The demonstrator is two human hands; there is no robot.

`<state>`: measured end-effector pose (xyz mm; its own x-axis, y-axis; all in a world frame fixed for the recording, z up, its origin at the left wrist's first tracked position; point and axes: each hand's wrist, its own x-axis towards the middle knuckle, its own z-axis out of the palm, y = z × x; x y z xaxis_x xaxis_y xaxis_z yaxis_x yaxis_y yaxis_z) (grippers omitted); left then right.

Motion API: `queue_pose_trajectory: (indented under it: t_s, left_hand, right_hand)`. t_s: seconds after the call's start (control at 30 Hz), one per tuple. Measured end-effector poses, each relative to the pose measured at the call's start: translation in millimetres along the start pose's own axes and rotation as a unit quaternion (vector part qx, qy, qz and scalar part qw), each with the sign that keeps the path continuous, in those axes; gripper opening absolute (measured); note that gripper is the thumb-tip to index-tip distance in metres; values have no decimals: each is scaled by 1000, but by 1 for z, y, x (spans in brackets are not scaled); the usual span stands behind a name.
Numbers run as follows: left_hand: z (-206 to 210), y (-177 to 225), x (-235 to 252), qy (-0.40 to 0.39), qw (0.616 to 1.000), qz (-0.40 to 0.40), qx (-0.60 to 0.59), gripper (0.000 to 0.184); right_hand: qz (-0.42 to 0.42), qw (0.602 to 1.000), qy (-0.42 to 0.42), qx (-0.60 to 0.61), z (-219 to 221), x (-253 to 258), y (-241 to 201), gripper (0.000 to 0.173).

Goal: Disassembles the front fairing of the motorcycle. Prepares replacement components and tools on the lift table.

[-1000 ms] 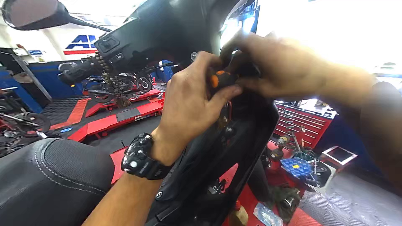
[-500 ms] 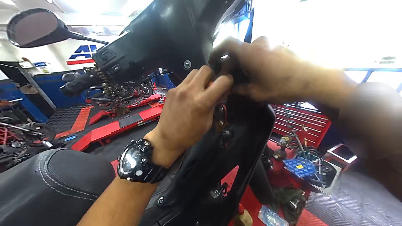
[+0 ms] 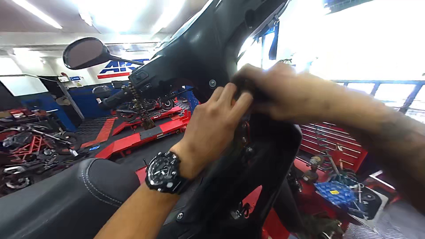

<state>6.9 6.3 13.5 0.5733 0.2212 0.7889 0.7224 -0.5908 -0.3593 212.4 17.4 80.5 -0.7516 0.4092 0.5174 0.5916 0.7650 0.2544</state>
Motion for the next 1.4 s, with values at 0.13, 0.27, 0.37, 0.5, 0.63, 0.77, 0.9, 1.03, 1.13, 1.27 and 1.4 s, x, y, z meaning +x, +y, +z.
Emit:
queue_pose_trajectory:
  t_s: [0.13, 0.27, 0.37, 0.5, 0.63, 0.77, 0.9, 1.03, 1.13, 1.27, 1.4]
  left_hand:
    - [3, -3, -3, 29, 998, 23, -49, 22]
    - [8, 0, -9, 21, 974, -133, -181, 54]
    - [6, 3, -3, -15, 939, -271, -210, 55]
    - [-5, 18, 0, -49, 938, -284, -193, 35]
    - [8, 13, -5, 25, 991, -108, -71, 15]
    - [11, 3, -6, 77, 996, 29, -17, 23]
    - [9, 4, -8, 44, 977, -133, -159, 39]
    - [9, -3, 4, -92, 861, -346, -360, 56]
    - [5, 1, 10, -124, 852, -350, -370, 48]
    - [1, 7, 5, -64, 968, -165, -180, 28]
    - [18, -14, 3, -3, 997, 62, -39, 16]
  right_hand:
    - [6, 1000, 20, -14, 4, -1, -1, 50]
    - [4, 999, 44, -32, 12, -5, 0, 46]
    - [0, 998, 52, -41, 16, -4, 2, 45]
    - [3, 997, 60, -39, 19, -6, 1, 50]
    - [7, 999, 45, 16, 14, -9, 5, 54]
    - [-4, 999, 39, 25, 11, -8, 6, 49]
    - [-12, 999, 45, -6, 11, -7, 7, 46]
    - [6, 999, 36, -22, 10, -5, 4, 46]
    - [5, 999, 41, -16, 12, -6, 4, 48]
    - [-9, 999, 43, 16, 9, -7, 8, 55]
    - [-17, 999, 28, 15, 7, -7, 7, 57]
